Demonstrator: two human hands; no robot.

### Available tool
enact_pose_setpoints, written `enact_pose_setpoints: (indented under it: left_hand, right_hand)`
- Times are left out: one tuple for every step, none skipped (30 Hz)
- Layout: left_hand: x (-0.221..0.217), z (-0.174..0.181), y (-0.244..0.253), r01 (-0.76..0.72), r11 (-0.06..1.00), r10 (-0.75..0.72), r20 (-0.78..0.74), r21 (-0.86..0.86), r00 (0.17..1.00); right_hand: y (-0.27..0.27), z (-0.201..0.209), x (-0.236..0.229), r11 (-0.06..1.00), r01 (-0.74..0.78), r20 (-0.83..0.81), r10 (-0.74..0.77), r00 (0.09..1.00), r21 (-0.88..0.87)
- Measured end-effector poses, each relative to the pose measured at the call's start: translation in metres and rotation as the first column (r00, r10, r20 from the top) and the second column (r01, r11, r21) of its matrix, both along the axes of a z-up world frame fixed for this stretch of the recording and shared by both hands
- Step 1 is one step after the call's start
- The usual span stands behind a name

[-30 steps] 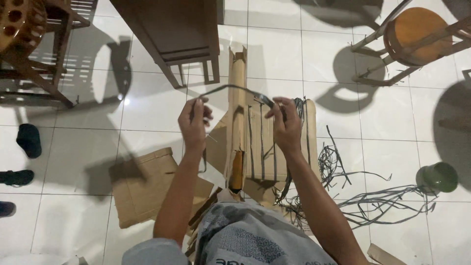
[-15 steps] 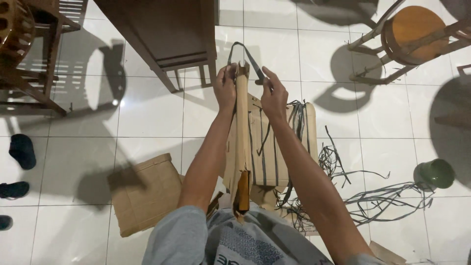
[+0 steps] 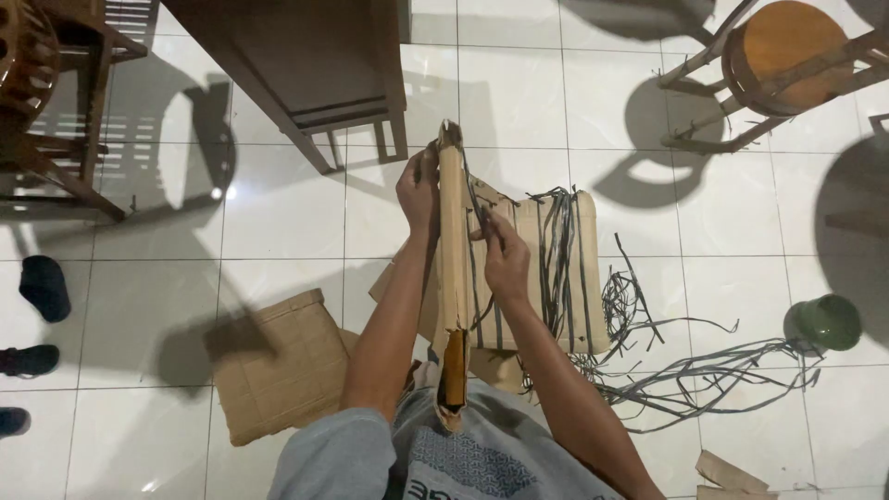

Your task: Tying black plastic straps onto a chair frame wrapped in cardboard to reinforce the seat and backrest.

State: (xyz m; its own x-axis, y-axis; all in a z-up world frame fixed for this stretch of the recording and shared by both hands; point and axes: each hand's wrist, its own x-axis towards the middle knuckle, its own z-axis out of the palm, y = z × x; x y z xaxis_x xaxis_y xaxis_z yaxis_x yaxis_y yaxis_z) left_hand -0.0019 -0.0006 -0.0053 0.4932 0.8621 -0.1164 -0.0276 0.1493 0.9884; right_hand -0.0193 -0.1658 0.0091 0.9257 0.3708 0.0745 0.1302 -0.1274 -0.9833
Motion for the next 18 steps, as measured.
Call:
enact_pose_setpoints:
  left_hand:
    - [-0.002,-0.005,-0.001,0.012,1.000,-0.012,-0.010,-0.004,1.000]
    - [-0.004,-0.011,-0.002,0.025,1.000,-0.025,-0.021,-0.008,0.999]
    - [-0.006,-0.008,-0.003,0.025,1.000,-0.025,-0.024,-0.009,0.999]
    - [-0.009,-0.005,-0.005,0.019,1.000,-0.019,-0.047,-0.004,0.999]
    - [-0.011,-0.001,-0.007,0.014,1.000,-0.014,-0.070,0.001,0.997]
    - [-0.015,-0.006,-0.008,0.017,1.000,-0.017,-0.072,0.000,0.997]
    - [-0.018,-0.010,-0.008,0.012,1.000,-0.010,-0.096,0.018,0.995]
    - [-0.019,-0.014,-0.009,0.009,0.999,-0.004,-0.116,0.037,0.993]
    - [-0.025,-0.013,-0.011,0.012,0.999,-0.008,-0.114,0.037,0.993]
    - [-0.033,-0.013,-0.015,0.019,0.998,-0.011,-0.148,0.052,0.989]
    - [-0.042,-0.013,-0.020,0.026,0.997,-0.013,-0.181,0.066,0.983]
    - [-0.054,-0.005,-0.027,0.030,0.998,-0.017,-0.184,0.063,0.983]
    - [-0.067,0.002,-0.035,0.051,0.996,-0.033,-0.211,0.079,0.977]
    - [-0.080,0.010,-0.042,0.070,0.993,-0.046,-0.238,0.094,0.970]
    - [-0.091,0.001,-0.052,0.072,0.993,-0.048,-0.240,0.091,0.970]
    - [-0.102,-0.007,-0.060,0.061,0.997,-0.048,-0.232,0.049,0.971]
    - [-0.114,-0.015,-0.068,0.050,0.999,-0.048,-0.225,0.007,0.973]
    - [-0.127,-0.012,-0.077,0.046,0.999,-0.044,-0.228,0.003,0.973]
  right_hand:
    - [-0.002,0.000,-0.006,1.000,-0.021,-0.011,0.022,1.000,0.017]
    - [-0.005,-0.001,-0.013,0.999,-0.043,-0.022,0.043,0.999,0.034]
    - [-0.005,0.006,-0.017,0.999,-0.043,-0.025,0.043,0.999,0.033]
    - [-0.004,0.012,-0.021,0.998,-0.060,-0.020,0.060,0.998,0.010]
    - [-0.004,0.019,-0.026,0.997,-0.077,-0.016,0.077,0.997,-0.013]
    - [-0.005,0.025,-0.030,0.997,-0.075,-0.019,0.074,0.997,-0.013]
    - [-0.007,0.031,-0.035,0.997,-0.082,-0.033,0.082,0.996,-0.003]
    - [-0.009,0.037,-0.037,0.996,-0.088,-0.043,0.088,0.995,0.007]
    - [-0.012,0.033,-0.038,0.996,-0.084,-0.041,0.084,0.996,0.007]
    - [-0.016,0.029,-0.041,0.996,-0.093,-0.038,0.093,0.995,0.002]
    - [-0.021,0.025,-0.044,0.995,-0.101,-0.034,0.101,0.994,-0.004]
    - [-0.024,0.026,-0.049,0.995,-0.098,-0.037,0.097,0.995,-0.006]
    - [-0.028,0.027,-0.055,0.995,-0.090,-0.063,0.088,0.994,-0.032]
    - [-0.031,0.027,-0.060,0.995,-0.085,-0.087,0.080,0.993,-0.058]
    - [-0.036,0.022,-0.067,0.995,-0.084,-0.090,0.078,0.993,-0.060]
    - [-0.040,0.018,-0.074,0.996,-0.077,-0.111,0.071,0.991,-0.050]
    - [-0.044,0.013,-0.082,0.997,-0.070,-0.132,0.064,0.989,-0.039]
    - [-0.050,0.006,-0.088,0.996,-0.075,-0.135,0.068,0.988,-0.042]
